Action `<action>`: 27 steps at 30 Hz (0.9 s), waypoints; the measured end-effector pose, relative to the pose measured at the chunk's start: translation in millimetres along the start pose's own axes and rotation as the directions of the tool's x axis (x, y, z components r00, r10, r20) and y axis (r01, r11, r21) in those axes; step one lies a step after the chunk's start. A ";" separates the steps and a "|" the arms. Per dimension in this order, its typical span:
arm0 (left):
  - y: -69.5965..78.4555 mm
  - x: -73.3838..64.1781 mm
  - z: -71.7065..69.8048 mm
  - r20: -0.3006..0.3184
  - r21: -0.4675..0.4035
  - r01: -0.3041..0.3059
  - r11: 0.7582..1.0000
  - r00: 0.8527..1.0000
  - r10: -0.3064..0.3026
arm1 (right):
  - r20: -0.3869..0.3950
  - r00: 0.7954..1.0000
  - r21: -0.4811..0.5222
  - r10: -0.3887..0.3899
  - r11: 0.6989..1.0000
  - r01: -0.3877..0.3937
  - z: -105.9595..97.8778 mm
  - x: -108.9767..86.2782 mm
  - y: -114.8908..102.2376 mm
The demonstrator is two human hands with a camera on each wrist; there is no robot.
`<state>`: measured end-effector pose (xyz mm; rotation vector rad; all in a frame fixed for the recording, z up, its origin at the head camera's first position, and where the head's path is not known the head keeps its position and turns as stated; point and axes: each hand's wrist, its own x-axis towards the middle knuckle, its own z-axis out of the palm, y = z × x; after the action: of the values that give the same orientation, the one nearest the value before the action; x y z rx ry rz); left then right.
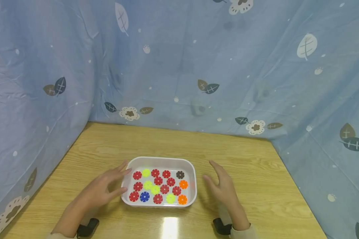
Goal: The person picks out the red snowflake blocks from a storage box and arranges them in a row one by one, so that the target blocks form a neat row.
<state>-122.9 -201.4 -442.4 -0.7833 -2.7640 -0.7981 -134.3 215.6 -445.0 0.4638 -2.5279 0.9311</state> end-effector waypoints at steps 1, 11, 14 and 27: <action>-0.6 -0.3 0.7 0.011 -0.021 0.004 1.000 1.000 -0.004 | -0.003 1.000 0.037 -0.004 0.999 0.004 1.8 1.2 -2.4; -10.3 -3.0 8.8 0.079 -0.114 0.048 0.992 0.996 -0.039 | 0.151 0.987 0.480 0.061 0.868 -0.128 24.9 23.3 -36.1; -11.6 -3.5 9.2 0.083 -0.134 0.056 0.989 0.996 -0.045 | 0.250 0.965 0.535 0.078 0.820 -0.204 33.8 32.6 -45.1; -11.9 -4.2 11.5 0.083 -0.155 0.067 0.986 0.995 -0.055 | 0.468 0.874 0.456 0.133 0.811 -0.367 78.0 57.4 -57.3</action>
<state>-125.7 -205.7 -458.7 -0.7759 -2.8329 -1.0295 -178.9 112.4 -441.0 0.5318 -2.7212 1.8477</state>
